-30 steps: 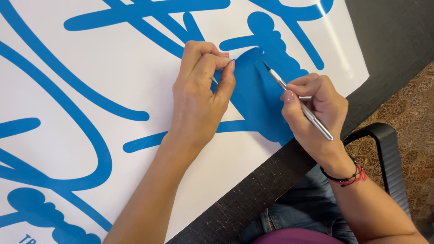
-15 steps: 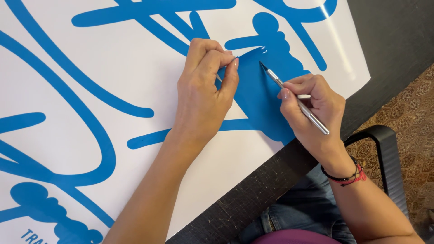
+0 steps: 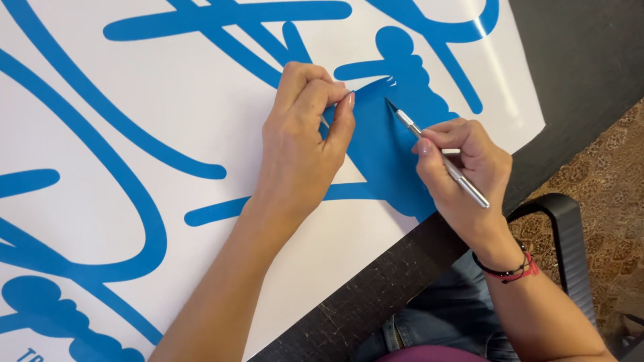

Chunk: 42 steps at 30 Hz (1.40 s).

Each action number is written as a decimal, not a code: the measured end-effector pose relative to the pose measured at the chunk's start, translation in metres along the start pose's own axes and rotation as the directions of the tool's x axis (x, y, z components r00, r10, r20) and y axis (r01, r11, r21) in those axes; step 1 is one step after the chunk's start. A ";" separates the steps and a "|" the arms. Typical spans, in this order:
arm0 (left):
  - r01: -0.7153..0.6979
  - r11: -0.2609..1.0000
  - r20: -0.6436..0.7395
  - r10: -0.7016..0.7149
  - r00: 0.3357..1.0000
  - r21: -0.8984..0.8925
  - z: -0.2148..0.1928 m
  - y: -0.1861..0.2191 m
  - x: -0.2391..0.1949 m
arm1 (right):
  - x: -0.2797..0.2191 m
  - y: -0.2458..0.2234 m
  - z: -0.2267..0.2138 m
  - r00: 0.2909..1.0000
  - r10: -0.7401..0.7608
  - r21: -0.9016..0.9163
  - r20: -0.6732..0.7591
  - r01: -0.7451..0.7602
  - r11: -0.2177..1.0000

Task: Using a craft knife to remove excess vinyl from a decal

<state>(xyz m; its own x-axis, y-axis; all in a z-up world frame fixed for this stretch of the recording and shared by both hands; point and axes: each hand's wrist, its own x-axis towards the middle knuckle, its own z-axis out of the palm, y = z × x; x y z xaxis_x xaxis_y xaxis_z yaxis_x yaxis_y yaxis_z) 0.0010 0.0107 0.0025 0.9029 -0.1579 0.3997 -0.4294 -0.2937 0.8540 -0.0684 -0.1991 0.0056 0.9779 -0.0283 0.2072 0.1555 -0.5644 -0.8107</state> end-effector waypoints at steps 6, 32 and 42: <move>0.000 1.000 -0.002 0.000 1.000 -0.005 0.001 -0.001 -0.001 | 0.000 -0.001 0.001 1.000 -0.002 0.010 -0.004 0.003 1.000; -0.033 0.999 0.043 0.034 0.998 -0.037 0.001 0.002 -0.002 | 0.002 -0.003 0.000 1.000 0.003 -0.018 0.008 -0.002 1.000; 0.011 0.997 0.043 -0.008 0.999 -0.083 0.000 0.004 -0.001 | 0.001 -0.001 0.000 1.000 -0.008 -0.030 0.006 0.008 1.000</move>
<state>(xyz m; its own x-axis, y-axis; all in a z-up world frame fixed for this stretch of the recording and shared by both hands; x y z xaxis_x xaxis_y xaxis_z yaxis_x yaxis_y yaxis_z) -0.0019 0.0099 0.0055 0.9047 -0.1960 0.3784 -0.4163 -0.2165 0.8831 -0.0672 -0.1982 0.0067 0.9775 -0.0189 0.2101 0.1589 -0.5890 -0.7923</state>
